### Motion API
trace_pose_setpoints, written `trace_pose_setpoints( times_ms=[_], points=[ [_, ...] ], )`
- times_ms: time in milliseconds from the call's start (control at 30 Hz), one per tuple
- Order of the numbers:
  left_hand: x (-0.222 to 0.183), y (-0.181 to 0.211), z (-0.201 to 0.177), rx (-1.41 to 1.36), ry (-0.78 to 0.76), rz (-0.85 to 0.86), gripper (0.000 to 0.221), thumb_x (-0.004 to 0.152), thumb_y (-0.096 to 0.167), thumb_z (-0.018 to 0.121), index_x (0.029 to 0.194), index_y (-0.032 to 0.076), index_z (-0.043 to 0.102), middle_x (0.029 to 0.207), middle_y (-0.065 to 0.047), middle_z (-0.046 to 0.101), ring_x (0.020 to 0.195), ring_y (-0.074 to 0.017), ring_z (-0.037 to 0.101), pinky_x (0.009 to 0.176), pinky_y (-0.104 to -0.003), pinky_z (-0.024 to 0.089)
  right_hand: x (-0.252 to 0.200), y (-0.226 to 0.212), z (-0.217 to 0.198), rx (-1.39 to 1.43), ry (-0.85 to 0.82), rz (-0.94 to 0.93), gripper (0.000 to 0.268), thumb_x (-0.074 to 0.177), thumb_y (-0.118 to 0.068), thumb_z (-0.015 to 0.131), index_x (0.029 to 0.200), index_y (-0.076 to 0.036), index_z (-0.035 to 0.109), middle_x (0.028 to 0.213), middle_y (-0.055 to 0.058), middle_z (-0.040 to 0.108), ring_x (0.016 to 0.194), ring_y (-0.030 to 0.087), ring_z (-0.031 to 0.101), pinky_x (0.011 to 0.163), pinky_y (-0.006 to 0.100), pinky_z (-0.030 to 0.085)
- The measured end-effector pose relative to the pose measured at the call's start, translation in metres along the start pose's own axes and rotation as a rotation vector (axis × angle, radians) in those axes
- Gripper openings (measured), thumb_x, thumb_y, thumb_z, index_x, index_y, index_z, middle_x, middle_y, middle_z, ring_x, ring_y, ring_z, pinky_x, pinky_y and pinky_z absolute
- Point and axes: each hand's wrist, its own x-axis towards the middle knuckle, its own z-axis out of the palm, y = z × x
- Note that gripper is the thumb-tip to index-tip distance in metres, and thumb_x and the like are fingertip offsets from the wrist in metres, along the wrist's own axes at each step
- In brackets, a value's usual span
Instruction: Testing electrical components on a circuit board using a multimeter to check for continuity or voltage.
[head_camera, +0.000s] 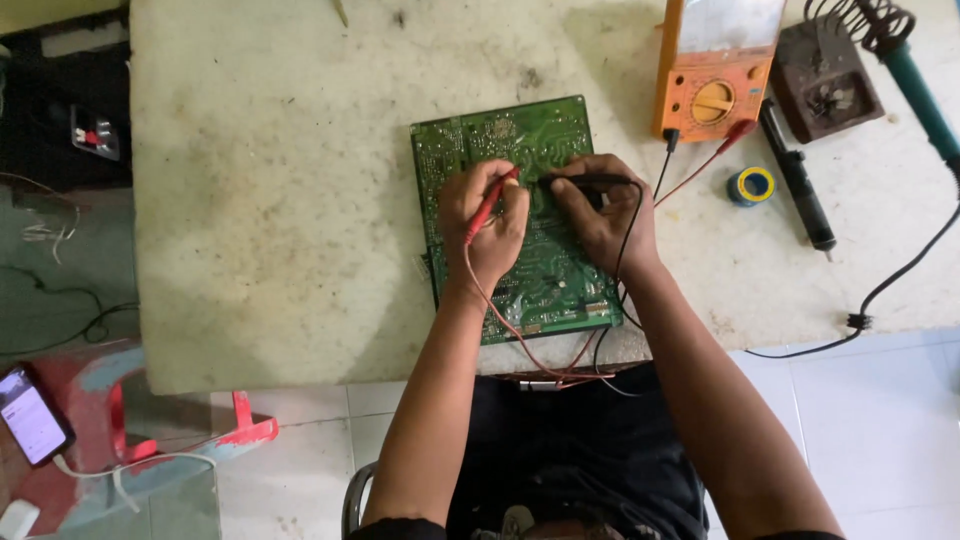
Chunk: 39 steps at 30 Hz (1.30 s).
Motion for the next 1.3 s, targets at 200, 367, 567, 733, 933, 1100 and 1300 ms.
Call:
trace_pose_setpoints(
  times_ms=[200,367,567,733,933,1100,1300],
  points=[
    [0.002,-0.01,-0.006,-0.067,-0.046,0.025,0.012,0.085,0.004,0.065,0.094,0.006,0.072,0.076,-0.012,0.072,0.068,-0.0285,0.069,0.072,-0.037,0.056,-0.001,0.021,0.014,0.141,0.032,0.002,0.015,0.092,-0.01,0.082,0.103,-0.005,0.073,0.096,0.011,0.077,0.099,0.021,0.073,0.097,0.036,0.054],
    [-0.003,-0.017,0.002,0.007,-0.087,0.115,0.018,0.084,0.003,0.064,0.098,0.008,0.074,0.081,-0.011,0.073,0.074,-0.029,0.072,0.073,-0.036,0.055,-0.001,0.029,0.014,0.235,0.158,-0.051,0.018,0.086,-0.007,0.087,0.1,-0.005,0.075,0.092,0.012,0.077,0.091,0.021,0.075,0.088,0.034,0.058],
    [-0.007,-0.026,0.003,0.104,-0.063,0.087,0.015,0.086,0.004,0.063,0.096,0.007,0.075,0.078,-0.01,0.073,0.068,-0.027,0.07,0.07,-0.035,0.054,0.001,0.011,0.009,0.216,0.117,0.026,0.021,0.085,-0.014,0.087,0.101,-0.006,0.076,0.096,0.014,0.077,0.093,0.025,0.076,0.087,0.038,0.059],
    [-0.009,-0.026,0.009,0.103,-0.02,0.04,0.014,0.084,0.005,0.066,0.094,0.008,0.075,0.075,-0.01,0.073,0.065,-0.0281,0.069,0.067,-0.035,0.054,0.001,0.013,0.006,0.17,0.113,0.011,0.021,0.084,-0.013,0.088,0.1,-0.005,0.076,0.092,0.012,0.077,0.09,0.02,0.075,0.086,0.034,0.058],
    [-0.001,-0.008,0.001,0.053,-0.041,0.03,0.014,0.086,0.007,0.063,0.096,0.007,0.073,0.076,-0.009,0.072,0.064,-0.0246,0.068,0.068,-0.035,0.055,0.002,0.007,0.008,0.103,0.093,0.03,0.021,0.085,-0.017,0.088,0.1,-0.008,0.076,0.094,0.012,0.076,0.091,0.021,0.075,0.086,0.036,0.058],
    [-0.002,-0.005,-0.004,0.039,0.031,0.034,0.014,0.079,0.006,0.065,0.089,0.012,0.073,0.074,-0.008,0.071,0.07,-0.0268,0.072,0.07,-0.033,0.056,0.0,0.024,0.006,0.21,0.058,-0.037,0.016,0.091,-0.008,0.082,0.103,-0.003,0.073,0.095,0.014,0.077,0.095,0.022,0.074,0.092,0.037,0.056],
    [-0.01,-0.022,0.007,-0.024,0.062,0.004,0.014,0.077,0.004,0.066,0.086,0.012,0.071,0.075,-0.007,0.07,0.071,-0.0252,0.069,0.073,-0.035,0.055,0.002,-0.001,0.009,0.138,0.072,-0.027,0.018,0.094,-0.011,0.083,0.108,-0.004,0.074,0.099,0.013,0.077,0.099,0.018,0.072,0.094,0.033,0.056]
  ],
)
